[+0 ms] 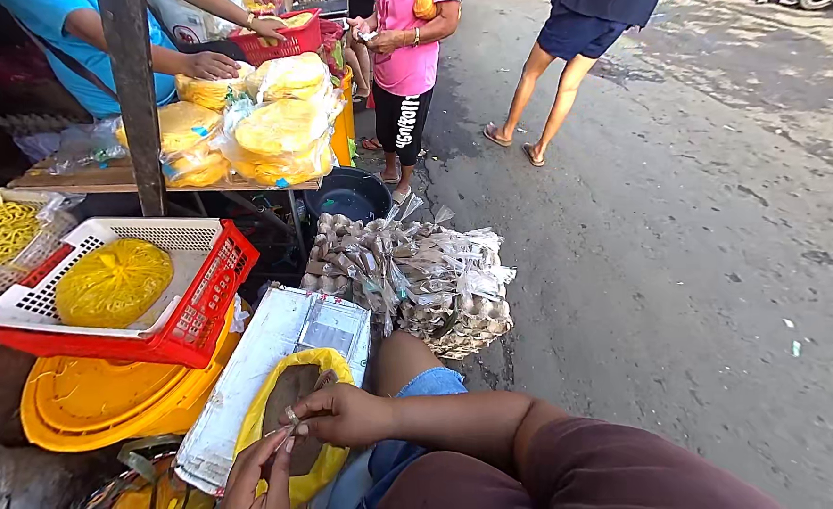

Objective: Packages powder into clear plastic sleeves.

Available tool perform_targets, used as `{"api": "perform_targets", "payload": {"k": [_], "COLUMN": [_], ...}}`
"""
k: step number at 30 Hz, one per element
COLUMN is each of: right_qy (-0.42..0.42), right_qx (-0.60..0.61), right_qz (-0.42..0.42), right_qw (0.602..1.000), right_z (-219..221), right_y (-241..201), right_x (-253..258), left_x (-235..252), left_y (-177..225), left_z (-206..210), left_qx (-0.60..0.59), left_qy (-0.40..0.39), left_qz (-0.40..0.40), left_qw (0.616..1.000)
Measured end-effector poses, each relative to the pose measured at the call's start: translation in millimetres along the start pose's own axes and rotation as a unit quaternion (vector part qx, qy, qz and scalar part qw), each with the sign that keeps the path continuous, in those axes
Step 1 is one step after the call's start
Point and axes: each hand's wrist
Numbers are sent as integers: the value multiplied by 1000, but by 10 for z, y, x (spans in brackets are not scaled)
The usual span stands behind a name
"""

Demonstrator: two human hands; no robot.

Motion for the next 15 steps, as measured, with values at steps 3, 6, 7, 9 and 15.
{"api": "perform_targets", "payload": {"k": [3,6,7,9,15], "right_qy": [2,8,6,-12,7], "right_qx": [-43,-120,-165,-239,-207], "right_qz": [-13,-101,-149,-179,-88], "right_qw": [999,988,975,954,974], "right_z": [-14,-28,-16,12,-32], "right_y": [11,41,81,124,92], "right_x": [-11,21,34,27,-82], "left_x": [8,53,59,74,85], "left_y": [-2,-10,-26,-74,-197], "left_z": [-21,-8,-51,-237,-304], "left_qx": [32,65,83,94,-64], "left_qy": [5,5,9,41,109], "left_qz": [53,100,100,51,-43], "left_qw": [998,993,992,993,991]}}
Point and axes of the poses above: each hand's wrist, its own x-axis towards the middle knuckle, its own z-axis out of the palm, y = z × x, and after that the axes turned 2 degrees about x, right-handed
